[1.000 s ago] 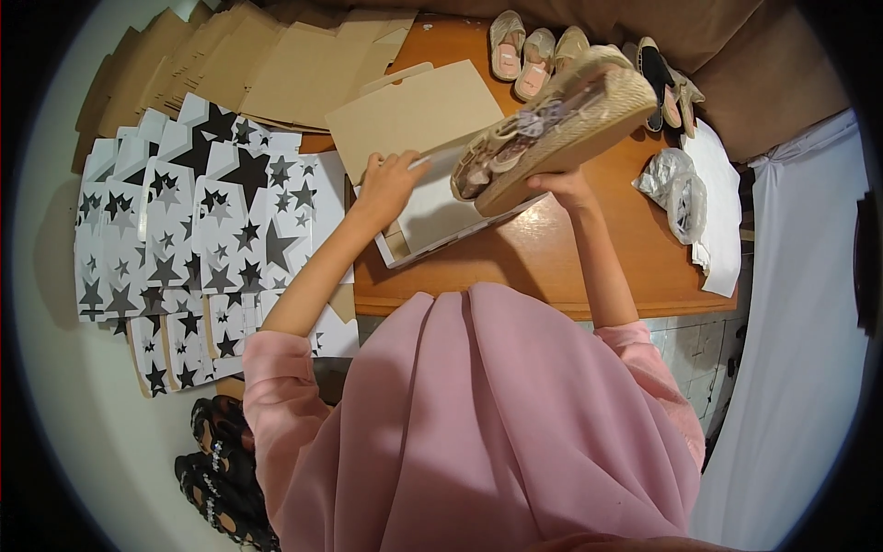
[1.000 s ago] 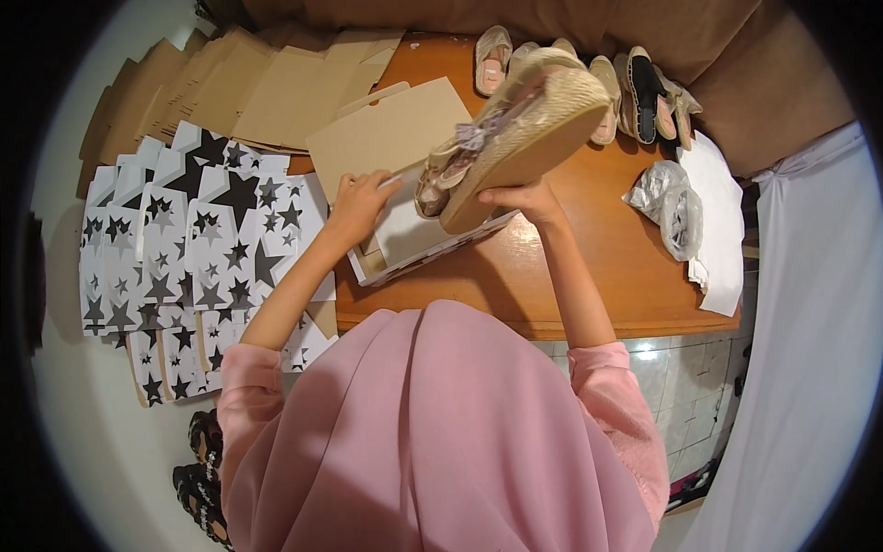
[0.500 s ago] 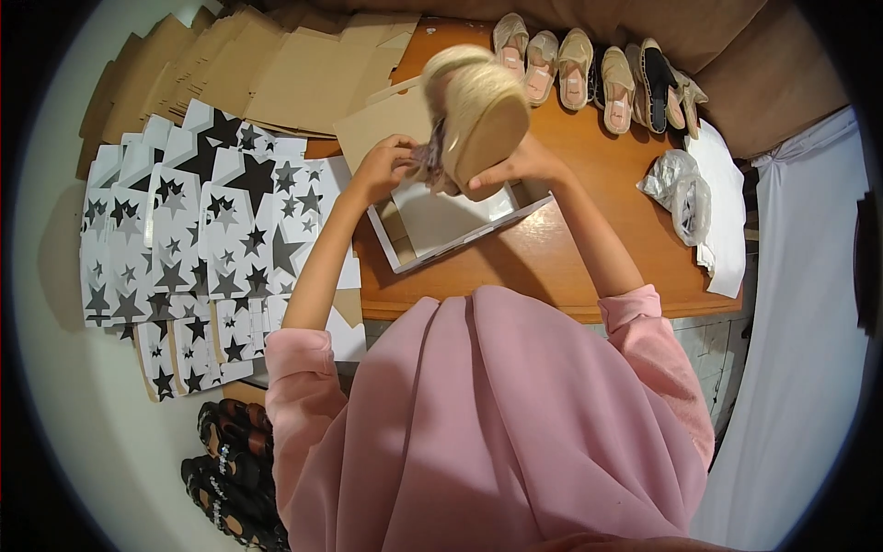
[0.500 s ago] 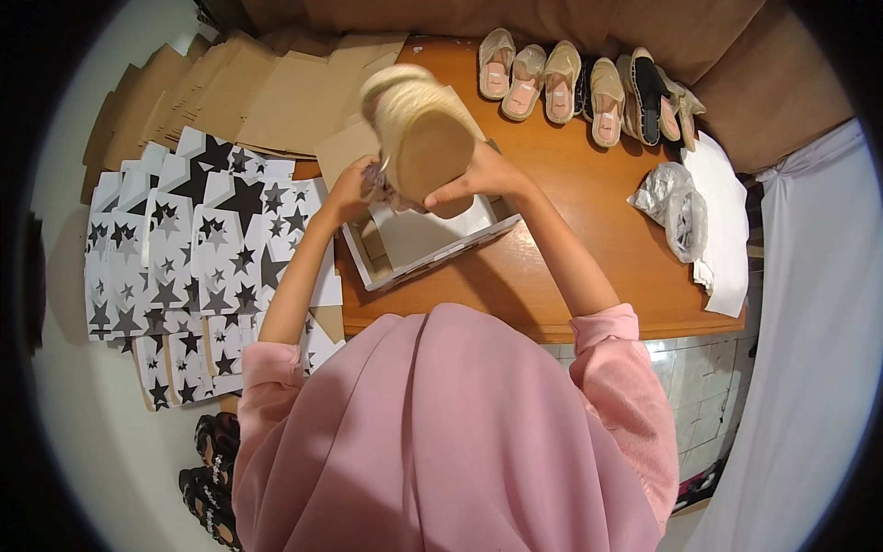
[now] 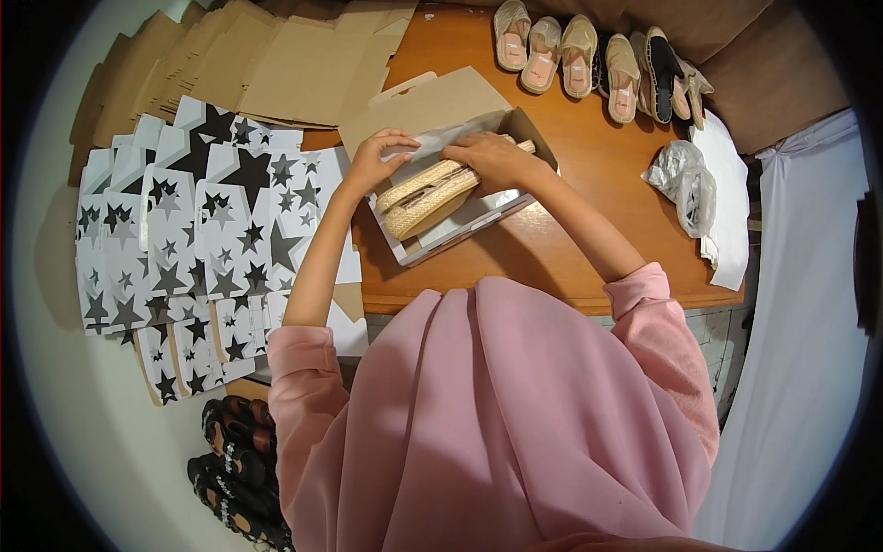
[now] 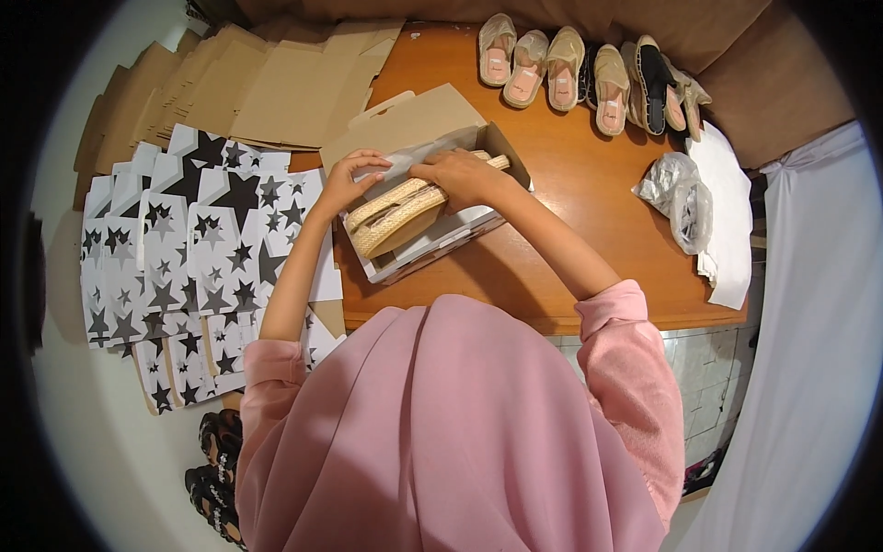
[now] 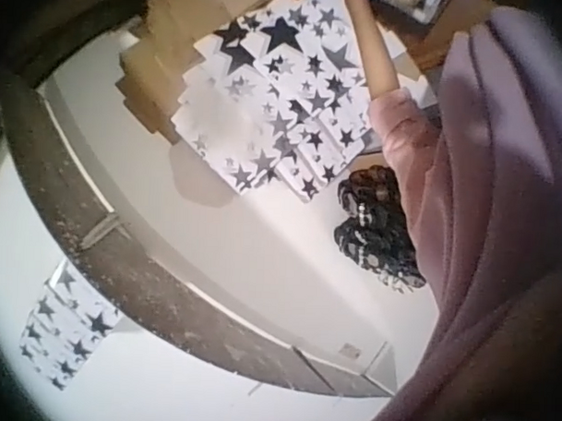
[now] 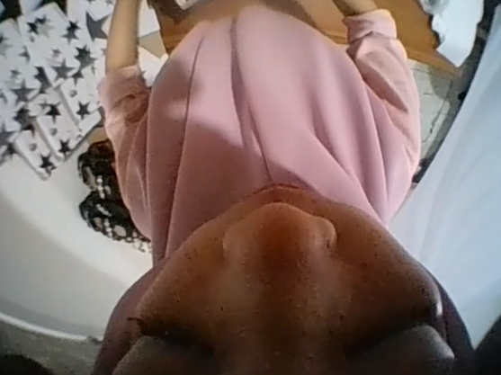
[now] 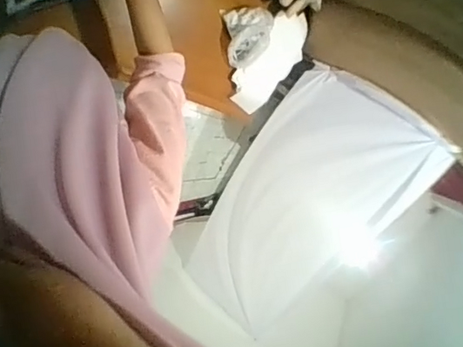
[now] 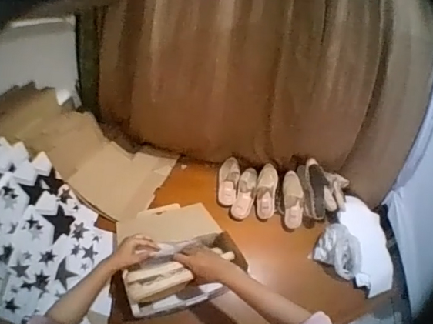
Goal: Assemble a shoe box, line it with tissue paper, and pack a pair of decorative sandals inside.
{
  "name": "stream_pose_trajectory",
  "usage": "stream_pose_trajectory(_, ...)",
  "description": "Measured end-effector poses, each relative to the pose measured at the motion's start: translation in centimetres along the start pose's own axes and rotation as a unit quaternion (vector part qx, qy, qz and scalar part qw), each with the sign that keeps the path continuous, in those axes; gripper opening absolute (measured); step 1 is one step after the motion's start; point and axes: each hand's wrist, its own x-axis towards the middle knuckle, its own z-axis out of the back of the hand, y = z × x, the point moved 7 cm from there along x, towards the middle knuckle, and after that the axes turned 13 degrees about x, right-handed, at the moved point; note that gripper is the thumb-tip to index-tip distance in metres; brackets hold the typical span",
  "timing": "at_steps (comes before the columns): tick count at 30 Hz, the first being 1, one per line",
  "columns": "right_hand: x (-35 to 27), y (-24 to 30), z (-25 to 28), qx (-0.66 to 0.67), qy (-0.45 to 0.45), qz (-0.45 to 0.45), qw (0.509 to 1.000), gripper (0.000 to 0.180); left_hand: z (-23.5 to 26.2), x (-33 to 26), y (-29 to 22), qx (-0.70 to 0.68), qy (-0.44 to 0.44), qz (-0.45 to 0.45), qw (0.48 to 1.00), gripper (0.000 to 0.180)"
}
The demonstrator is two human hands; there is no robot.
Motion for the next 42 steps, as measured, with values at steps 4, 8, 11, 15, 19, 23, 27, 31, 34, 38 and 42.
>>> stream_pose_trajectory(4, 0.2, -0.7, -1.0, -0.031, 0.013, -0.014, 0.999, 0.069, 0.1, -0.3, -0.4, 0.024, 0.001, -0.001, 1.000, 0.023)
stream_pose_trajectory(8, 0.0, -0.8, -1.5, -0.055, 0.004, -0.018, 0.998, 0.068, 0.1, -0.7, -1.0, 0.022, 0.013, 0.034, 0.999, 0.021)
stream_pose_trajectory(11, -0.1, -0.8, -1.9, -0.062, 0.001, -0.021, 0.998, 0.066, 0.4, -1.3, -2.2, 0.035, 0.005, 0.014, 0.999, 0.021)
stream_pose_trajectory(15, -0.3, -1.2, -2.1, -0.063, -0.007, -0.031, 0.998, 0.063, 1.3, -3.3, -4.4, 0.189, -0.059, -0.023, 0.980, 0.032)
stream_pose_trajectory(19, -0.4, -1.3, -2.1, -0.059, -0.006, -0.018, 0.998, 0.061, 2.5, -6.9, -3.3, 0.231, -0.188, 0.120, 0.947, 0.060)
stream_pose_trajectory(23, -0.5, -1.0, -2.3, -0.066, -0.001, 0.003, 0.998, 0.060, 2.4, -8.0, -2.1, 0.183, -0.167, 0.239, 0.939, 0.085)
stream_pose_trajectory(27, -0.7, -0.8, -2.3, -0.092, -0.033, 0.016, 0.995, 0.057, 2.2, -7.2, -2.0, 0.203, -0.073, 0.305, 0.928, 0.098)
stream_pose_trajectory(31, -0.8, -0.3, -2.0, -0.083, -0.012, 0.005, 0.996, 0.051, 0.3, -7.9, 3.2, 0.118, 0.011, 0.285, 0.951, 0.104)
stream_pose_trajectory(34, -1.1, -1.0, -1.8, -0.069, -0.022, -0.002, 0.997, 0.047, 0.7, -7.8, 1.9, -0.051, 0.045, 0.271, 0.960, 0.102)
stream_pose_trajectory(38, -0.9, -2.4, -2.8, -0.138, -0.003, -0.078, 0.987, 0.046, -0.4, -7.9, -0.2, -0.267, 0.128, 0.233, 0.926, 0.102)
stream_pose_trajectory(42, -1.1, -2.0, -2.2, -0.132, 0.066, -0.088, 0.985, 0.068, -0.5, -7.9, -0.5, -0.200, 0.094, 0.241, 0.945, 0.097)
